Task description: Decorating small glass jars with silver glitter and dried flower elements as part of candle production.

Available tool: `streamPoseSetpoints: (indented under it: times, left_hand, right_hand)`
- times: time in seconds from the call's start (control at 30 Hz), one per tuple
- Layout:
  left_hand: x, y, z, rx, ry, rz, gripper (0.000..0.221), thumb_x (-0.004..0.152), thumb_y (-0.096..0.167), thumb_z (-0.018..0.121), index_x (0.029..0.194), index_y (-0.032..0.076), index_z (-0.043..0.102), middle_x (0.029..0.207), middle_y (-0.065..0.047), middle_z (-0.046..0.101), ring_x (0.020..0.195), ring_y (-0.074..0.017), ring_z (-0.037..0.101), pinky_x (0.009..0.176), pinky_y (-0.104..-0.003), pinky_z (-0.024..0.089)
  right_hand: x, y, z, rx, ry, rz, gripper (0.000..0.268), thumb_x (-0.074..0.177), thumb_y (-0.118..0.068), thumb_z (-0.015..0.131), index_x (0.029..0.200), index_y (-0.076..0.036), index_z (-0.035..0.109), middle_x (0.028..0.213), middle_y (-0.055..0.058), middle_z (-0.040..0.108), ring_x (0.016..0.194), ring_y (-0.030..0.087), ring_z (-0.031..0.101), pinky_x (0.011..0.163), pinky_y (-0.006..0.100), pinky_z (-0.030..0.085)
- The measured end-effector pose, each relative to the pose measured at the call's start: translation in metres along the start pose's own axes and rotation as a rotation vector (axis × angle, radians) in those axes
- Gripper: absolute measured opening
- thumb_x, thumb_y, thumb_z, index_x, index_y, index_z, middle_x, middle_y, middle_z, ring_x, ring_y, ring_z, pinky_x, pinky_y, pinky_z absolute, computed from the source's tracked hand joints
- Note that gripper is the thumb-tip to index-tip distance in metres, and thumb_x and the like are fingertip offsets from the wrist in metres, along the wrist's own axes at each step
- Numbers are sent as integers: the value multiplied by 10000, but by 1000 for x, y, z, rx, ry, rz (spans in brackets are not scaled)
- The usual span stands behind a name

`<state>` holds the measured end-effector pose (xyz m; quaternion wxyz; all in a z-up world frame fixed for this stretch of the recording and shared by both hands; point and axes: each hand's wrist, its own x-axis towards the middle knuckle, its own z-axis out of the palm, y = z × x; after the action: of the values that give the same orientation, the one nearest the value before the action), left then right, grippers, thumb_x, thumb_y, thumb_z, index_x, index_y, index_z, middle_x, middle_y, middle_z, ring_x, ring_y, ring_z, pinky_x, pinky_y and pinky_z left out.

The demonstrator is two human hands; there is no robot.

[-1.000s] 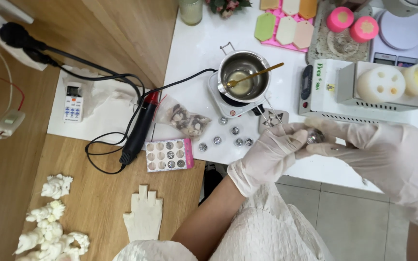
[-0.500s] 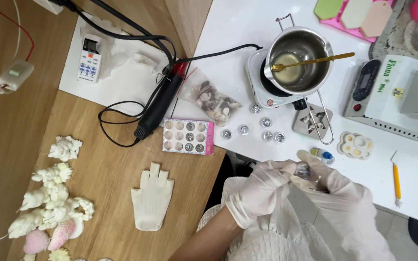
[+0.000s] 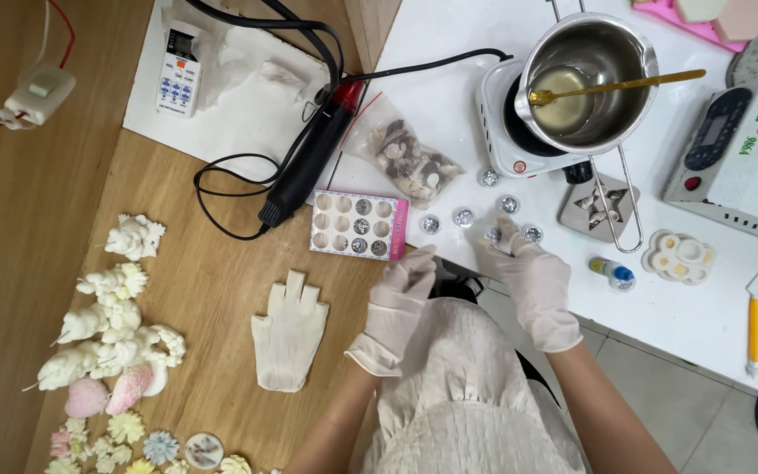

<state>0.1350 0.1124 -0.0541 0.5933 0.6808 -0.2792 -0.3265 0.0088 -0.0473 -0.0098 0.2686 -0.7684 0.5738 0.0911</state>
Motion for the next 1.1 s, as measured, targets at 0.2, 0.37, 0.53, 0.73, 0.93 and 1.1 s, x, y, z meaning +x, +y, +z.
streamPoseSetpoints:
  times: [0.2, 0.37, 0.53, 0.73, 0.93, 1.1]
  left_hand:
    - [9, -25, -27, 277, 56, 73, 319, 919, -57, 708, 1173, 126, 645, 1261, -20, 719, 1017, -119, 682, 918, -259, 573]
    - [19, -6, -30, 584, -3, 27, 371, 891, 148, 739, 1251, 161, 648, 1274, -58, 687, 1093, -225, 647, 914, -369, 535]
    - [40, 1, -11, 1210, -34, 185, 609, 863, 509, 707, 1360, 168, 623, 1293, -152, 617, 1067, -307, 598, 842, -481, 478]
    - [65, -13, 18, 1280, -41, 228, 633, 871, 532, 681, 1358, 132, 615, 1150, -90, 598, 1046, -295, 570, 816, -478, 430]
    - [64, 22, 16, 1198, -83, 235, 396, 891, 412, 714, 1183, 156, 636, 1087, -54, 626, 1020, -283, 620, 848, -493, 472]
    - [46, 91, 28, 395, -91, 245, 473, 813, 71, 798, 1246, 171, 636, 1146, -85, 617, 916, -212, 686, 716, -330, 612]
  right_hand:
    - [32, 14, 40, -266, 194, -358, 575, 939, -555, 617, 1384, -190, 621, 925, 117, 753, 782, 317, 724, 636, 423, 550]
    - [32, 18, 44, -324, 255, -387, 575, 971, -566, 593, 1401, -184, 611, 894, 109, 748, 756, 319, 718, 639, 431, 551]
    - [-9, 4, 8, -178, 134, -218, 643, 920, -490, 656, 1491, -204, 590, 845, 164, 744, 741, 330, 722, 663, 428, 564]
    - [-56, 38, 16, -10, 402, -316, 419, 958, -396, 693, 1316, -180, 680, 1040, 103, 786, 890, 282, 744, 793, 389, 577]
    - [-79, 9, -23, 116, 132, -35, 437, 914, -393, 743, 1322, -242, 716, 901, 127, 762, 830, 287, 728, 721, 381, 573]
    - [-86, -40, -77, 416, 70, 49, 603, 831, -422, 718, 1408, -274, 622, 787, 27, 708, 686, 223, 704, 698, 347, 552]
